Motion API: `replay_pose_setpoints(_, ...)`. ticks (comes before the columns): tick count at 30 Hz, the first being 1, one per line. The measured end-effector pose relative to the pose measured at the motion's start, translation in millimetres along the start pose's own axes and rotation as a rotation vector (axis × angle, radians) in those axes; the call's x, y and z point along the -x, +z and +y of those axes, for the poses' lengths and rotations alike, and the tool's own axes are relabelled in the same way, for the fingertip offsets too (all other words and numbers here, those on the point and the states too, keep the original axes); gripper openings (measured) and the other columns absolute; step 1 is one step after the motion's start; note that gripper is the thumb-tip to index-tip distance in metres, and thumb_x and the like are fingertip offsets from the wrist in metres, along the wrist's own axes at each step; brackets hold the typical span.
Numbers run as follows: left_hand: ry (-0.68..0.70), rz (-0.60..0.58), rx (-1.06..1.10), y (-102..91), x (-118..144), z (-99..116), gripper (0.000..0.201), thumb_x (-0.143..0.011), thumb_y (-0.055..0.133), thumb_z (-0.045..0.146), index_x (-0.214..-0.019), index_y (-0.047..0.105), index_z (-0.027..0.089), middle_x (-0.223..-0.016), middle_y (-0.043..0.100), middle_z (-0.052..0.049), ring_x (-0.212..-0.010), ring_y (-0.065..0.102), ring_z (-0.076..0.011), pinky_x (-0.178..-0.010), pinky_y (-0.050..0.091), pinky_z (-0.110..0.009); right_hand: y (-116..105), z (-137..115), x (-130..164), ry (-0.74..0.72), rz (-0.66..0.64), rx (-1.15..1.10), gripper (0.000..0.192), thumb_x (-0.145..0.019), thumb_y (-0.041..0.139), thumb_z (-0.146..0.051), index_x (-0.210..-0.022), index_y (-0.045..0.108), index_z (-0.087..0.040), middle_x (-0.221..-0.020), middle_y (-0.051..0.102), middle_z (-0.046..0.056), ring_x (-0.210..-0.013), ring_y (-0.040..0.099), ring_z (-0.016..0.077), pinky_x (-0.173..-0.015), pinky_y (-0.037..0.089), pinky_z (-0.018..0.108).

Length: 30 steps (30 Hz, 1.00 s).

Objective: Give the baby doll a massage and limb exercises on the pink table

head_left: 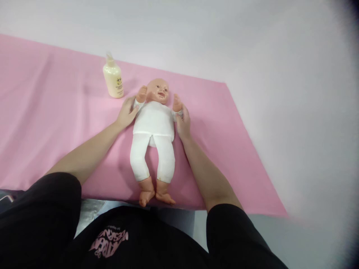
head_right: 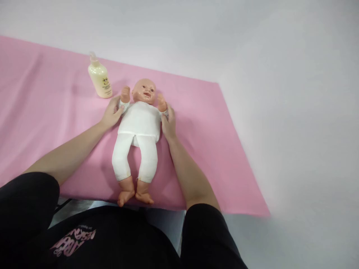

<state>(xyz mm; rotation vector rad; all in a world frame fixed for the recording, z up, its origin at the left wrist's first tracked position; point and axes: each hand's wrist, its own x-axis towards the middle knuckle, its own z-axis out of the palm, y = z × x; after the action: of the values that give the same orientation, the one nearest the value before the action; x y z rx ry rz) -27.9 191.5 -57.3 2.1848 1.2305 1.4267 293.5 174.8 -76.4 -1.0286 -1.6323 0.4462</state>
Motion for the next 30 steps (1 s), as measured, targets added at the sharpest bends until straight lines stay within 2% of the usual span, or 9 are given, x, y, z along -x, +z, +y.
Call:
replay_pose_setpoints(4,0.138,-0.154,-0.181,-0.6,-1,10,0.057,-0.108,0.045,0.05,-0.152,0.061,0.016,-0.149,0.066,-0.02,-0.138,0.061,-0.0357,-0.124,0.045,-0.057,3,-12,0,-0.054,-0.108,0.089,0.05,-0.097,0.053,-0.029,-0.145,0.066,-0.029,-0.149,0.069,0.008,-0.144,0.059,0.03,-0.134,0.038,0.057)
replay_pose_setpoints(7,0.165,-0.175,-0.218,-0.1,-1,10,0.055,-0.105,0.046,0.036,-0.154,0.06,0.016,-0.15,0.066,-0.02,-0.138,0.061,-0.0353,-0.122,0.046,-0.057,4,-15,-1,-0.063,-0.122,0.117,0.054,-0.094,0.051,-0.023,-0.146,0.066,-0.029,-0.149,0.069,0.008,-0.144,0.059,0.0306,-0.134,0.038,0.058)
replay_pose_setpoints(10,0.162,-0.175,-0.218,-0.6,-1,9,0.056,-0.103,0.047,0.032,-0.155,0.06,0.016,-0.15,0.066,-0.019,-0.138,0.061,-0.0349,-0.122,0.046,-0.057,5,-15,-1,-0.077,-0.106,0.139,0.058,-0.091,0.05,-0.018,-0.146,0.066,-0.031,-0.146,0.07,0.007,-0.142,0.06,0.0291,-0.132,0.041,0.057)
replay_pose_setpoints(16,0.13,-0.169,-0.187,-1.8,0,8,0.056,-0.103,0.051,0.036,-0.155,0.059,0.018,-0.149,0.066,-0.018,-0.137,0.061,-0.035,-0.124,0.044,-0.058,6,-17,0,-0.09,-0.097,0.156,0.062,-0.089,0.048,-0.014,-0.145,0.066,-0.03,-0.145,0.07,0.006,-0.141,0.06,0.0272,-0.132,0.042,0.056)
replay_pose_setpoints(20,0.091,-0.119,-0.135,-0.7,1,6,0.057,-0.106,0.051,0.049,-0.154,0.059,0.018,-0.148,0.066,-0.019,-0.139,0.06,-0.0357,-0.127,0.042,-0.057,5,-16,0,-0.08,-0.094,0.147,0.057,-0.091,0.051,-0.017,-0.145,0.064,-0.03,-0.147,0.07,0.007,-0.142,0.06,0.0282,-0.133,0.041,0.057)
replay_pose_setpoints(25,0.025,0.008,0.048,1.6,2,-6,0.071,-0.106,0.048,0.072,-0.154,0.051,0.02,-0.152,0.06,-0.021,-0.147,0.055,-0.0368,-0.13,0.038,-0.058,6,-9,2,-0.016,-0.006,0.06,0.054,-0.096,0.055,-0.029,-0.15,0.055,-0.03,-0.155,0.064,0.009,-0.147,0.056,0.0294,-0.133,0.04,0.058)
replay_pose_setpoints(30,-0.187,0.186,0.292,4.9,-1,-29,0.072,-0.103,0.055,0.076,-0.156,0.043,0.03,-0.158,0.055,-0.016,-0.149,0.055,-0.0312,-0.129,0.042,-0.053,4,3,0,0.073,0.125,-0.033,0.062,-0.102,0.05,-0.038,-0.161,0.038,-0.029,-0.168,0.048,0.012,-0.157,0.048,0.0293,-0.134,0.036,0.063)
